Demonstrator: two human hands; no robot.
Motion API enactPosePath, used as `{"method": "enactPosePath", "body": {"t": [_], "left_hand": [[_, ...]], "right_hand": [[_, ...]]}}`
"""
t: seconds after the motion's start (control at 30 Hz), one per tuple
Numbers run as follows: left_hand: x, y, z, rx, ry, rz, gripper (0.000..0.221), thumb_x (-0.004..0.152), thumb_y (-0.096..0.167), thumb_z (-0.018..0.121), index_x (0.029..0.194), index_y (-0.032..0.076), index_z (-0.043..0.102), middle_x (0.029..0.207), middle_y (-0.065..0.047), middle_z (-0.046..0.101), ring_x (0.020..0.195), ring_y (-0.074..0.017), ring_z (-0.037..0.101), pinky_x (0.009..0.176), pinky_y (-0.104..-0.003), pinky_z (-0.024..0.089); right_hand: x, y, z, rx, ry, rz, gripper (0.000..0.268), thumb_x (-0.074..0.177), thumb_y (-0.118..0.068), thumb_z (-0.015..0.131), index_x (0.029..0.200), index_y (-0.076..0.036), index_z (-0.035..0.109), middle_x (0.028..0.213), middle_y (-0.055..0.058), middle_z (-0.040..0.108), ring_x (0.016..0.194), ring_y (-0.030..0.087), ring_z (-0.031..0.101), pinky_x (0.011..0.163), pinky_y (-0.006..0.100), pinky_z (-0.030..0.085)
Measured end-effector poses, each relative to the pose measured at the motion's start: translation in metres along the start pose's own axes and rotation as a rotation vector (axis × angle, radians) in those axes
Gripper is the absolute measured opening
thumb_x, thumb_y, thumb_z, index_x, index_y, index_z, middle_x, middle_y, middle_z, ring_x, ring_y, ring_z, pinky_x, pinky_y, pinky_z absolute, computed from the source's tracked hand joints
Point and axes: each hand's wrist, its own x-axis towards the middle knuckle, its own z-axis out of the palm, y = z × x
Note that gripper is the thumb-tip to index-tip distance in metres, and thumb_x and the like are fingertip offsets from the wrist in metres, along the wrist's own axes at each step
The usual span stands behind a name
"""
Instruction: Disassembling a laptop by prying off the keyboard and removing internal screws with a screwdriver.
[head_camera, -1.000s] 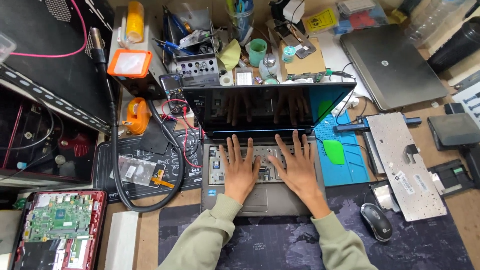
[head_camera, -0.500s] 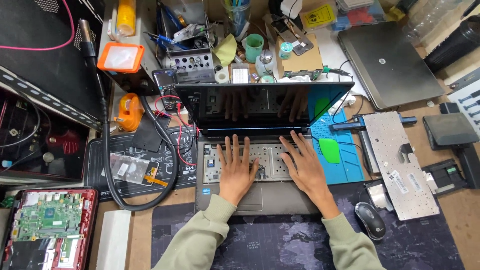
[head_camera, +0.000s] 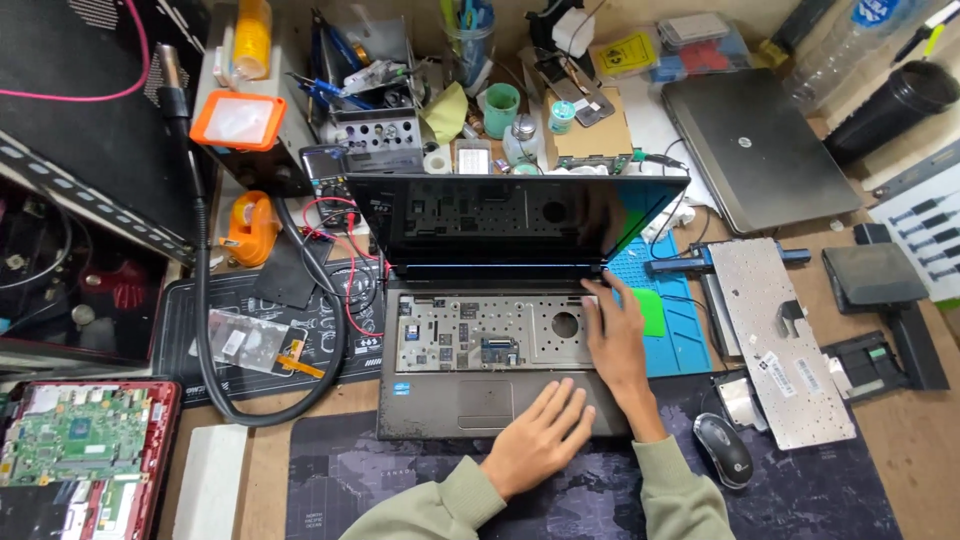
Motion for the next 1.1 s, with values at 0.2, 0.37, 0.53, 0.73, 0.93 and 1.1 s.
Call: {"method": "enactPosePath", "body": {"t": [0.2,0.37,0.53,0.73,0.93,1.1], "left_hand": [[-0.002,0.007,0.015,-0.041,0.105,0.014,0.010,0.107,0.004,0.061,0.114,-0.001,0.067,0.123,-0.024,0.068,0.122,-0.0432,0.065,0.110,-0.050,0.054],[-0.002,0.005,0.012,-0.074,0.109,0.009,0.010,0.105,0.002,0.063,0.114,-0.001,0.066,0.124,-0.024,0.068,0.123,-0.0429,0.064,0.110,-0.049,0.054],[-0.003,0.004,0.010,-0.097,0.083,0.006,0.013,0.105,0.001,0.065,0.117,-0.002,0.066,0.125,-0.024,0.068,0.124,-0.0433,0.064,0.111,-0.050,0.053],[-0.002,0.006,0.009,-0.093,0.061,-0.014,0.014,0.106,-0.001,0.059,0.119,-0.003,0.065,0.126,-0.026,0.066,0.126,-0.0442,0.062,0.112,-0.051,0.052],[-0.008,0.007,0.022,-0.060,0.090,-0.005,0.015,0.106,0.000,0.061,0.118,-0.003,0.067,0.126,-0.024,0.068,0.125,-0.0439,0.062,0.112,-0.050,0.053],[-0.012,0.007,0.025,-0.052,0.092,0.017,0.018,0.105,-0.003,0.061,0.122,-0.005,0.065,0.127,-0.027,0.067,0.123,-0.0451,0.064,0.110,-0.052,0.054]], "right_hand": [[0.001,-0.001,-0.008,0.125,0.010,0.038,0.036,0.107,-0.015,0.048,0.142,-0.006,0.054,0.139,0.014,0.053,0.134,0.030,0.051,0.110,0.043,0.043],[0.000,-0.004,-0.010,0.160,-0.008,0.123,0.043,0.107,-0.024,0.047,0.147,-0.009,0.048,0.142,0.014,0.051,0.133,0.030,0.050,0.108,0.045,0.043],[0.001,0.000,-0.012,0.241,-0.026,0.204,0.047,0.106,-0.030,0.048,0.149,-0.013,0.049,0.143,0.011,0.055,0.130,0.029,0.052,0.109,0.044,0.043],[0.005,0.005,-0.016,0.366,-0.111,0.309,0.053,0.103,-0.034,0.049,0.152,-0.015,0.045,0.157,0.007,0.046,0.143,0.027,0.045,0.115,0.042,0.039],[0.012,0.017,-0.008,0.316,-0.053,0.372,0.056,0.101,-0.035,0.054,0.150,-0.010,0.050,0.148,0.007,0.056,0.122,0.022,0.060,0.100,0.034,0.049],[0.023,0.027,-0.005,0.333,-0.022,0.454,0.045,0.104,-0.034,0.053,0.138,-0.007,0.063,0.133,0.009,0.068,0.124,0.020,0.062,0.100,0.031,0.048]]}}
